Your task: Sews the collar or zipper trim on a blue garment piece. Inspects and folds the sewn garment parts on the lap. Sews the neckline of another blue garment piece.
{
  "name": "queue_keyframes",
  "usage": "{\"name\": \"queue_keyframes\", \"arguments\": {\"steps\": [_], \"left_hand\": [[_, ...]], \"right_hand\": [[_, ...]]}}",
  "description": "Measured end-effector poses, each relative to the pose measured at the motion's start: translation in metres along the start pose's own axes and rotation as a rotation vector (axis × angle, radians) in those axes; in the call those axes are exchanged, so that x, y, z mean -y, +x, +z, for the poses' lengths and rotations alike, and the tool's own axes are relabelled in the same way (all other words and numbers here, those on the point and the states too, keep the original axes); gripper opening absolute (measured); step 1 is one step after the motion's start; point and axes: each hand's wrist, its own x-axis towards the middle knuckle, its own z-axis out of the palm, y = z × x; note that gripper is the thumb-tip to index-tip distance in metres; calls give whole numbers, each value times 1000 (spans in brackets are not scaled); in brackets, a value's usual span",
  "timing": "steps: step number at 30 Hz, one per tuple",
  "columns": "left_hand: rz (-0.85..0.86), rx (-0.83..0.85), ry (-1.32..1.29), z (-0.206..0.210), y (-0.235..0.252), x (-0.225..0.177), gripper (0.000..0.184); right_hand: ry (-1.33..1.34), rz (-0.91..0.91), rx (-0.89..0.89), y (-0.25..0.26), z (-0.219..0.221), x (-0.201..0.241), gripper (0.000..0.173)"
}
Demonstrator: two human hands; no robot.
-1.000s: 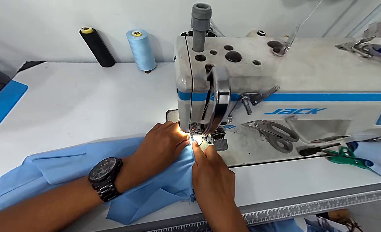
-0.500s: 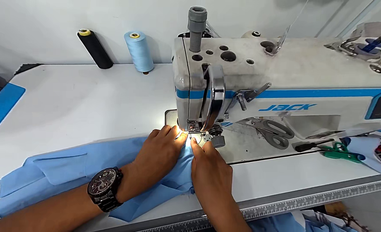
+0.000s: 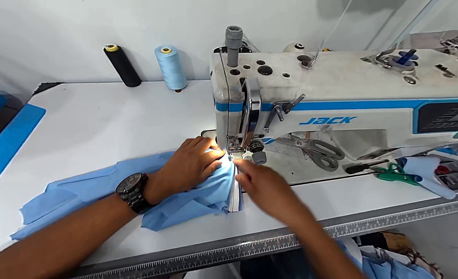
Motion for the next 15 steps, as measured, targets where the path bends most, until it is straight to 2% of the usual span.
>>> {"name": "queue_keyframes", "arguments": {"steps": [3, 5, 6, 8, 11, 15], "left_hand": [[112, -53, -44, -17, -7, -12, 56], [187, 28, -84, -26, -9, -36, 75], [204, 103, -81, -25, -12, -46, 77], [221, 182, -80, -17, -18, -52, 66], [253, 128, -159, -5, -22, -40, 43], [270, 126, -278, -11, -28, -33, 21]], "right_hand": [[-145, -353, 131, 26, -27, -43, 26], [-138, -652, 76, 52, -20, -71, 20], [-113, -777, 19, 60, -13, -79, 21], [-64, -904, -5, 67, -7, -84, 20], [-68, -1005, -42, 59, -15, -89, 21], [-54, -1092, -68, 30, -9, -89, 30]]}}
